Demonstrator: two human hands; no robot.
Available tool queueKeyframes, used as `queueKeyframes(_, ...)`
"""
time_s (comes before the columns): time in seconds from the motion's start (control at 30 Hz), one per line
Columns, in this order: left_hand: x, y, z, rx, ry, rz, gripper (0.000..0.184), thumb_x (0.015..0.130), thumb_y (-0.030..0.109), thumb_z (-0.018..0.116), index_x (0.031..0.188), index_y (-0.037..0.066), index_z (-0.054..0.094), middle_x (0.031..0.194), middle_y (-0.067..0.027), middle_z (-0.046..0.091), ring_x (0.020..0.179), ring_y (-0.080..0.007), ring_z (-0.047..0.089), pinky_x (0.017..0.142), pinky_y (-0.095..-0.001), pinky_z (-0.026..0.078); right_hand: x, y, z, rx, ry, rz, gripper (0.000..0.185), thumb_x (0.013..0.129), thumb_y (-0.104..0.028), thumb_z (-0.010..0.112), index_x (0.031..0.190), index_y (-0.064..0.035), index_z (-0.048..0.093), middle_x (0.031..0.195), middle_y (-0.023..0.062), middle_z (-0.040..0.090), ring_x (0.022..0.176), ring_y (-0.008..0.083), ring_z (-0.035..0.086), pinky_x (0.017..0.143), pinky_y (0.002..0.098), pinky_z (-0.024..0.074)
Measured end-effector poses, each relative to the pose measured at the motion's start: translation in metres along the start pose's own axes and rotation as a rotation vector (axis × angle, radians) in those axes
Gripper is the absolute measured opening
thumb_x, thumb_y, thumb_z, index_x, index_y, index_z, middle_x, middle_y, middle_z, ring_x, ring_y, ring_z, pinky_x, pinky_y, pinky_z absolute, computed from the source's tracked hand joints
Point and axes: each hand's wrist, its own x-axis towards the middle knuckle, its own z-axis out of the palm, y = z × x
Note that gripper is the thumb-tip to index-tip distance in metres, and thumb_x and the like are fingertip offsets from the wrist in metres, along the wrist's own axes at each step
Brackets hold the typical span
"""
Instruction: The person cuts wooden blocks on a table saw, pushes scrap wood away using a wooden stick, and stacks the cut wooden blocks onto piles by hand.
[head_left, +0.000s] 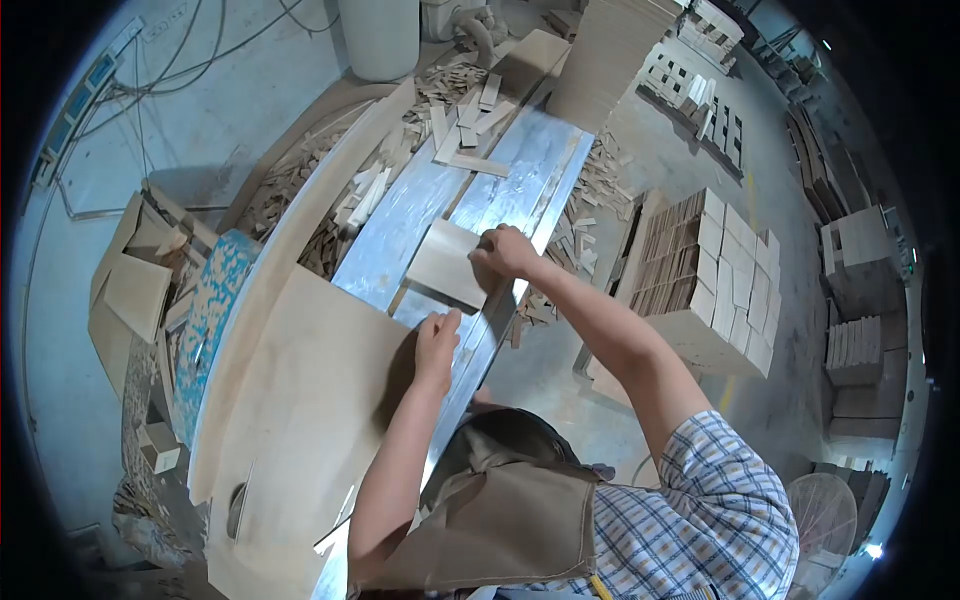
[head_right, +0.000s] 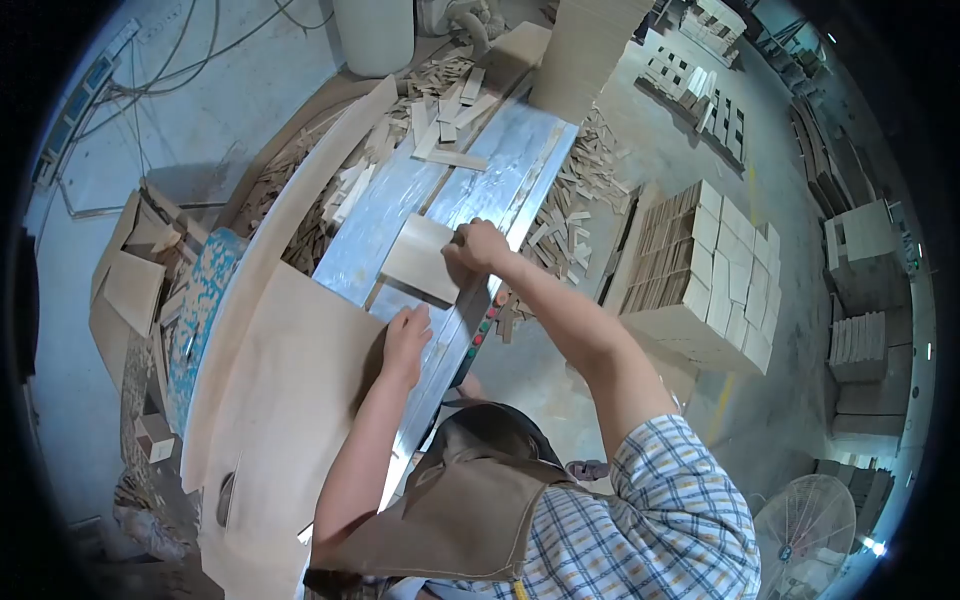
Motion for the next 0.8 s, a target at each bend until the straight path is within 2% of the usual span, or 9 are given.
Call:
queueKeyframes(0.13, 0.048, -0.006, 0.025, -0.108, 0.052, -0.06, 0.032, 0.1, 0.036, 0.07, 0.103, 0.007, 0.057, 0.098, -0.0032, 0.055, 0.09, -0.0134, 0.052, 0.094, -0.0348, 0.047, 0.006, 0.001, -0.008, 0.013, -0.078, 0.001, 0.06, 0.085, -0.056, 0.072, 0.104, 0.0008, 0.075, 0.109, 0.0272, 0.07, 0.105, 0.0441, 0.066, 0.094, 0.0484, 0.0544)
queueKeyframes(0.2, 0.05, -0.004, 0.026, -0.192, 0.067, -0.09, 0.032, 0.099, 0.036, 0.072, 0.106, 0.007, 0.06, 0.089, -0.0004, 0.052, 0.081, -0.0114, 0.047, 0.089, -0.0327, 0.046, 0.006, 0.0, -0.013, 0.03, -0.097, -0.008, 0.061, 0.083, -0.056, 0.074, 0.102, 0.0017, 0.075, 0.104, 0.0277, 0.071, 0.102, 0.0426, 0.067, 0.092, 0.0481, 0.0548)
queueKeyframes(0.3, 0.044, 0.015, 0.032, -0.239, 0.141, -0.138, 0.035, 0.098, 0.032, 0.073, 0.113, 0.004, 0.06, 0.094, -0.0033, 0.057, 0.087, -0.0135, 0.054, 0.09, -0.0362, 0.051, 0.008, 0.003, -0.015, 0.206, -0.155, 0.093, 0.062, 0.078, -0.056, 0.078, 0.096, 0.003, 0.075, 0.088, 0.0245, 0.073, 0.085, 0.0375, 0.071, 0.08, 0.0442, 0.0564)
queueKeyframes(0.37, 0.044, 0.016, 0.03, -0.343, 0.135, -0.128, 0.041, 0.097, 0.029, 0.074, 0.122, 0.001, 0.058, 0.107, -0.0086, 0.061, 0.1, -0.0185, 0.061, 0.09, -0.0432, 0.057, -0.001, -0.008, -0.022, 0.305, -0.203, 0.138, 0.061, 0.078, -0.055, 0.078, 0.093, 0.0039, 0.074, 0.085, 0.022, 0.072, 0.081, 0.0341, 0.07, 0.077, 0.0425, 0.0555)
queueKeyframes(0.43, 0.034, 0.028, 0.026, -0.34, 0.199, -0.138, 0.043, 0.097, 0.027, 0.075, 0.125, 0.0, 0.056, 0.115, -0.0116, 0.061, 0.108, -0.0213, 0.062, 0.09, -0.0467, 0.058, -0.011, -0.017, -0.015, 0.45, -0.241, 0.22, 0.058, 0.08, -0.051, 0.079, 0.088, 0.0056, 0.071, 0.078, 0.0154, 0.069, 0.07, 0.0245, 0.065, 0.069, 0.0387, 0.053)
queueKeyframes(0.53, 0.004, 0.034, -0.001, -0.359, 0.296, -0.152, 0.044, 0.099, 0.022, 0.071, 0.134, 0.001, 0.053, 0.13, -0.0162, 0.059, 0.12, -0.0264, 0.061, 0.094, -0.0516, 0.058, -0.036, -0.043, 0.002, 0.641, -0.182, 0.249, 0.055, 0.078, -0.048, 0.082, 0.088, 0.0051, 0.07, 0.075, 0.0128, 0.07, 0.064, 0.023, 0.066, 0.064, 0.0372, 0.053)
queueKeyframes(0.6, -0.028, 0.02, -0.046, -0.383, 0.136, -0.065, 0.054, 0.1, 0.02, 0.07, 0.144, 0.0, 0.048, 0.135, -0.0161, 0.06, 0.123, -0.0284, 0.061, 0.094, -0.0471, 0.057, -0.059, -0.071, 0.018, 0.476, -0.117, 0.144, 0.057, 0.076, -0.05, 0.084, 0.088, 0.004, 0.068, 0.082, 0.0186, 0.068, 0.075, 0.0322, 0.066, 0.07, 0.0426, 0.0535)
queueKeyframes(0.7, -0.084, -0.002, -0.102, -0.392, 0.221, -0.015, 0.047, 0.102, 0.018, 0.068, 0.141, -0.001, 0.052, 0.135, -0.0128, 0.061, 0.124, -0.0277, 0.06, 0.098, -0.0452, 0.054, -0.097, -0.133, 0.042, 0.496, -0.166, 0.052, 0.053, 0.078, -0.047, 0.081, 0.091, 0.0026, 0.069, 0.095, 0.0246, 0.067, 0.093, 0.0413, 0.065, 0.083, 0.0493, 0.0526)
queueKeyframes(0.8, -0.135, -0.02, -0.142, -0.325, 0.395, 0.003, 0.04, 0.101, 0.019, 0.069, 0.134, -0.001, 0.057, 0.129, -0.0129, 0.063, 0.118, -0.0257, 0.062, 0.094, -0.0411, 0.054, -0.124, -0.173, 0.086, 0.52, -0.248, -0.127, 0.051, 0.083, -0.04, 0.078, 0.111, 0.0012, 0.067, 0.109, 0.0262, 0.066, 0.099, 0.0455, 0.063, 0.089, 0.0513, 0.0517)
